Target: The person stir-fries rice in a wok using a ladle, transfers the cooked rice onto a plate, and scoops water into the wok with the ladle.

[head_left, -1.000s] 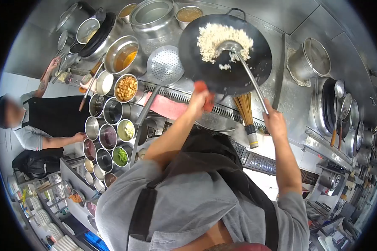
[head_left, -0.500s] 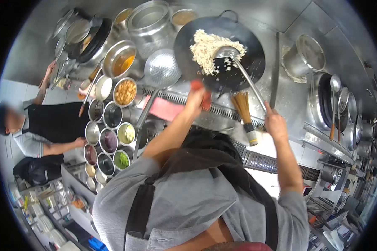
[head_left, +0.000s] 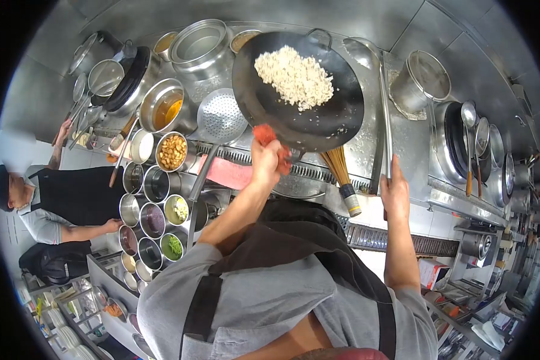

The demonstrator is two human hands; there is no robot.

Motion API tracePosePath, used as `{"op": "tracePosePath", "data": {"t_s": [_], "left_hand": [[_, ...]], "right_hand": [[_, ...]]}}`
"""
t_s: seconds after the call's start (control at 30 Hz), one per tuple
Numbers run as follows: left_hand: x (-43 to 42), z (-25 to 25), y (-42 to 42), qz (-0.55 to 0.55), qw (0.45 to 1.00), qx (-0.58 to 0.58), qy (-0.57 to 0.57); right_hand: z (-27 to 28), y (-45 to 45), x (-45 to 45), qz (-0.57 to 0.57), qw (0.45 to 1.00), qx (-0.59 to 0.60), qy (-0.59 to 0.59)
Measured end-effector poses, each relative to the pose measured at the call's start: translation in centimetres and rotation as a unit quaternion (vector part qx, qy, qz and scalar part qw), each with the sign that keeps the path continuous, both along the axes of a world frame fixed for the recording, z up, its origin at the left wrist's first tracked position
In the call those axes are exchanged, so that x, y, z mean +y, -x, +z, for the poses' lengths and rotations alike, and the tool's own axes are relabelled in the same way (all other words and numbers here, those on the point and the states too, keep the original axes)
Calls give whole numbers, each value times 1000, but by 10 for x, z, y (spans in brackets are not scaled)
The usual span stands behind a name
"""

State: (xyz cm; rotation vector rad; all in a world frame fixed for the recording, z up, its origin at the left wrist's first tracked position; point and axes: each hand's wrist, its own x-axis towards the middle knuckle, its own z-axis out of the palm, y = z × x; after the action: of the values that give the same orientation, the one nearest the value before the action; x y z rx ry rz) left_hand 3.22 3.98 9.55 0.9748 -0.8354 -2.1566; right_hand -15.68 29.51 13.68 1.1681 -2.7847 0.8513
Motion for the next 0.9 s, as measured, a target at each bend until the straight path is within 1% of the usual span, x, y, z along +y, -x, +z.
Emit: {"op": "tracePosePath", "data": {"t_s": [0.07, 0.1, 0.13, 0.17, 0.2, 0.23, 0.27, 0.3, 0.33, 0.37, 0.4, 0.47, 0.5, 0.53, 0.57, 0.6, 0.67, 0.7, 0.73, 0.77, 0.8, 0.83, 0.87, 0.9], "left_hand": [[28, 13, -11, 47, 996, -38, 71], [33, -8, -20, 28, 993, -32, 106], [40, -13, -20, 34, 993, -27, 114], [36, -19, -18, 37, 994, -41, 96], [34, -15, -16, 41, 995, -57, 74], [28, -7, -11, 37, 995, -79, 56], [18, -1, -7, 34, 993, -106, 35], [0, -18, -10, -10, 995, -89, 38], [-6, -22, -12, 0, 995, -94, 34], [-8, -27, -14, 5, 997, -82, -14], [-9, -31, -15, 9, 996, -67, -61], [-2, -39, -14, -2, 994, -79, -71], [-1, -42, -8, -1, 995, -78, -54], [-2, -45, -4, 0, 996, -76, -36], [-11, -61, 1, 2, 997, -74, -30], [-20, -60, 8, 3, 997, -70, -33], [-35, -53, 17, -11, 998, -60, -23], [-40, -48, 25, 6, 998, -58, -25], [-51, -53, 31, 7, 998, -52, -23], [-60, -63, 35, -5, 998, -53, -16], [-67, -69, 39, -18, 998, -54, -8], [-73, -75, 39, -45, 997, -68, -15], [-73, -82, 38, -50, 996, -69, -18], [-75, -76, 38, -56, 995, -84, -21]], "right_hand": [[-11, 0, -15, -24, 996, -73, -50], [-19, -3, -20, -16, 983, -172, -53], [-21, -9, -25, -4, 962, -268, -56], [-21, -20, -28, 12, 920, -392, 3], [-17, -35, -33, 28, 857, -511, 55], [-5, -46, -40, 64, 770, -622, 128], [-3, -52, -42, 69, 766, -629, 117], [-4, -56, -44, 49, 702, -694, 155], [-4, -59, -48, 25, 631, -751, 191], [-1, -66, -46, -8, 639, -746, 189], [6, -65, -47, -7, 639, -748, 180], [16, -59, -46, 18, 626, -755, 193], [1, -44, -44, 28, 641, -749, 165], [3, -36, -53, 55, 661, -730, 164], [3, -40, -68, 19, 678, -709, 192], [7, -46, -83, -15, 694, -685, 222], [17, -41, -92, -20, 693, -685, 223], [20, -38, -96, -22, 692, -685, 226], [18, -22, -86, 11, 700, -680, 217], [9, -5, -78, 11, 700, -674, 235], [13, -2, -80, 11, 700, -667, 253], [16, -4, -84, -33, 746, -621, 238], [14, -3, -91, -39, 746, -621, 239], [9, 0, -102, -11, 807, -557, 194]]}}
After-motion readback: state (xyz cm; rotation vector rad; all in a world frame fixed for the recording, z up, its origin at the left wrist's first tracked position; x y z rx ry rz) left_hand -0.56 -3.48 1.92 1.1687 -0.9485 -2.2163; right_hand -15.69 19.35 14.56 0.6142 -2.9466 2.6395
